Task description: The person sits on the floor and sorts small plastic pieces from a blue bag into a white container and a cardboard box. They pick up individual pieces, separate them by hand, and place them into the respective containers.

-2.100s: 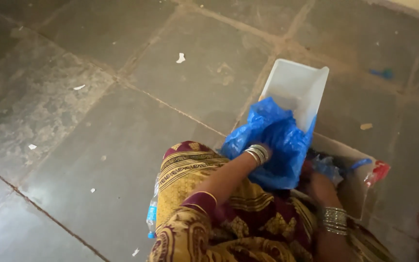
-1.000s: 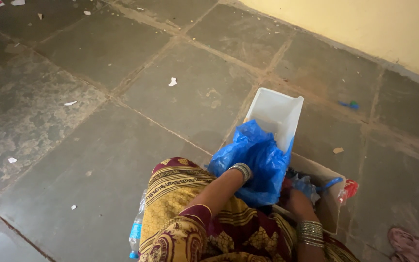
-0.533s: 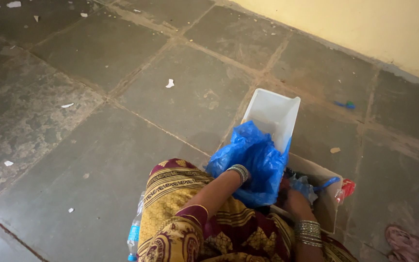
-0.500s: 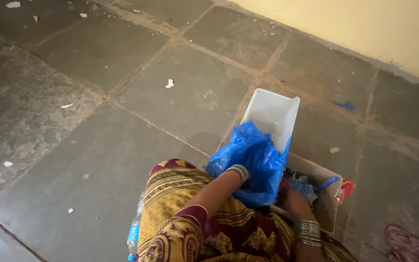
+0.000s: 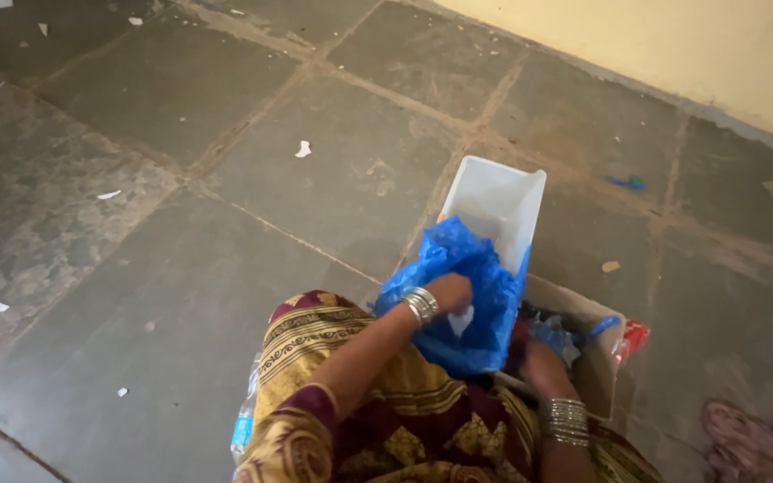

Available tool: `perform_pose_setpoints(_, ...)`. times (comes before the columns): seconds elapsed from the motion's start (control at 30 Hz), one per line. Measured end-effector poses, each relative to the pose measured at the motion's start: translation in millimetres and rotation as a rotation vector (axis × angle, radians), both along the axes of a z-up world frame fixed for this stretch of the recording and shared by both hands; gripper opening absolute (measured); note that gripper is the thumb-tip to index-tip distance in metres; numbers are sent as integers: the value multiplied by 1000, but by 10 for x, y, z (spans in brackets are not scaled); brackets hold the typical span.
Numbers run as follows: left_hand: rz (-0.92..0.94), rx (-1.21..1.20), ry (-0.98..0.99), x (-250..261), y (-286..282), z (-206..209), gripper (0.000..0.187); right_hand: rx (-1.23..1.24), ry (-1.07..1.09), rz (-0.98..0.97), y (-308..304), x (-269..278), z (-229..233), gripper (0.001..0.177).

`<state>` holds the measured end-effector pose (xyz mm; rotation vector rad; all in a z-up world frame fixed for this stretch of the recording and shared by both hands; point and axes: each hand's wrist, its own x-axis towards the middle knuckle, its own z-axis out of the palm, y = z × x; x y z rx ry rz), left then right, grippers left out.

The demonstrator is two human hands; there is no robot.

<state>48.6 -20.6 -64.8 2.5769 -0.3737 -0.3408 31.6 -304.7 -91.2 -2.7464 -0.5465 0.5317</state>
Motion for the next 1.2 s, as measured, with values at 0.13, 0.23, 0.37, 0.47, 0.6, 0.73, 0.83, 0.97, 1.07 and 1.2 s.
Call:
perform_pose_setpoints(0.13, 1, -597, -257, -281, 282, 265, 19, 47, -177, 68, -103, 24, -212, 36)
perform_pose_setpoints(0.23, 105, -1082, -42, -501, 300, 376, 23, 11, -87, -24, -123, 62, -213, 32)
perform_pose_setpoints(0.37, 156, -1279, 41, -606, 329, 514, 48, 159, -315, -49, -57, -101, 103, 32)
perform_pose_setpoints(0.47, 204, -1278, 54, -620, 306, 533, 58, 279, -459, -135, 91, -241, 477, 29)
perform_pose_setpoints(0.6, 150, -1290, 30, -542, 248, 381, 39, 579, -216, -401, 323, -414, 1020, 22)
perform_pose_setpoints(0.73, 84, -1273, 68, -510, 159, 275, 23, 1123, -87, -240, 521, -496, 1180, 24)
perform_pose_setpoints(0.83, 33, -1276, 109, -523, 127, 309, 22, 1051, -113, -257, 709, -541, 1209, 33)
perform_pose_setpoints(0.97, 7, -1276, 143, -549, 108, 412, 24, 904, -191, -271, 865, -665, 1293, 36)
perform_pose_setpoints(1.07, -9, -1291, 171, -558, 113, 472, 27, 912, -230, -251, 899, -668, 1292, 33)
perform_pose_setpoints(1.2, -37, -1315, 223, -554, 91, 504, 27, 920, -296, -218, 875, -636, 1242, 29)
